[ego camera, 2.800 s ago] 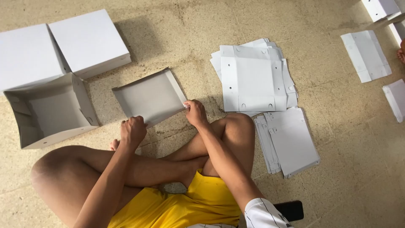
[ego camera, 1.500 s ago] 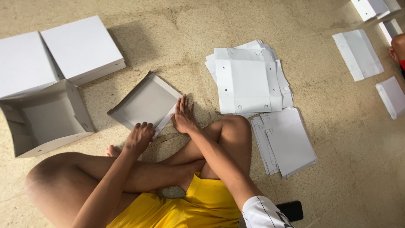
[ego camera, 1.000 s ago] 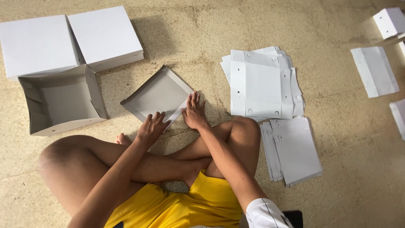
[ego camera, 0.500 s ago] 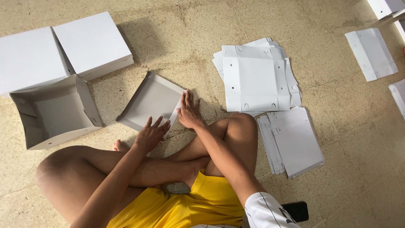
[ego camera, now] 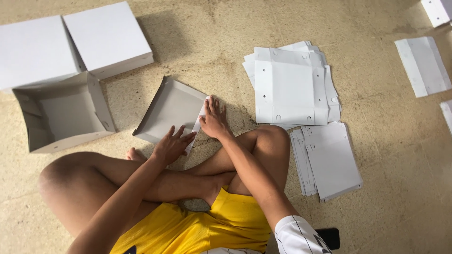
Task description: Folding and assembling cardboard boxes from flat sheets by bending flaps and tucking them into slots.
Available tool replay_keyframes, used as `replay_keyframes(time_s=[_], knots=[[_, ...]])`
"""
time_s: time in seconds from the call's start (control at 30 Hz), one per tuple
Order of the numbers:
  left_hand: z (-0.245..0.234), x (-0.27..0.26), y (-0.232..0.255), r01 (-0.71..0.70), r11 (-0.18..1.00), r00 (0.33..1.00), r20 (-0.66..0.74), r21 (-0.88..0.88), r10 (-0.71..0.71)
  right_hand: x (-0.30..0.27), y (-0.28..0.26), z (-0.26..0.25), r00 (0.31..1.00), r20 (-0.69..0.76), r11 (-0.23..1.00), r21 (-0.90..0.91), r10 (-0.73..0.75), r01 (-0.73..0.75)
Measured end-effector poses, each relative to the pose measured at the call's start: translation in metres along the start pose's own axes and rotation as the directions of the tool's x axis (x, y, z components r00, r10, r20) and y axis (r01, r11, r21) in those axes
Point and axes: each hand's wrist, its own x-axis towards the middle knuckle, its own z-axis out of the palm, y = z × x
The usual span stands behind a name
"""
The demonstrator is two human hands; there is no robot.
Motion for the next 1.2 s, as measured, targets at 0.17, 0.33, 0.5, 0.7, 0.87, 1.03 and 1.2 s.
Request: replay_keyframes(time_s=[0.17,0.33,0.5,0.7,0.87,1.03,1.2], knots=[[0.021,0.009,0.001,0.026,0.999,1.000,-0.011,-0.033,-0.026,-0.005,-0.005,-0.010,0.998,0.059,1.000,0.004,0.007,-0.008],[0.043,0.017,-0.004,0.081,0.995,0.995,-0.063,-0.050,-0.084,-0.009,-0.006,-0.014,0.999,-0.038,0.986,0.169,-0.002,0.008],[0.090,0.034,-0.010,0.231,0.955,0.939,-0.216,-0.188,-0.269,0.000,0.015,0.019,0.900,-0.428,0.870,0.407,-0.086,0.277],[0.081,0.033,-0.002,0.269,0.933,0.933,-0.174,-0.240,-0.314,-0.019,-0.015,0.003,0.963,-0.067,0.831,0.492,-0.262,0.260],[0.081,0.032,0.003,0.284,0.935,0.934,-0.160,-0.212,-0.320,-0.038,-0.046,0.001,0.954,0.079,0.829,0.519,-0.290,0.209],[0.081,0.035,0.000,0.278,0.932,0.932,-0.169,-0.233,-0.321,-0.044,-0.056,0.016,0.949,0.005,0.868,0.406,-0.314,0.285],[0.091,0.043,-0.005,0.252,0.954,0.958,-0.098,-0.165,-0.270,-0.050,-0.065,-0.006,0.956,0.051,0.870,0.431,-0.288,0.239]])
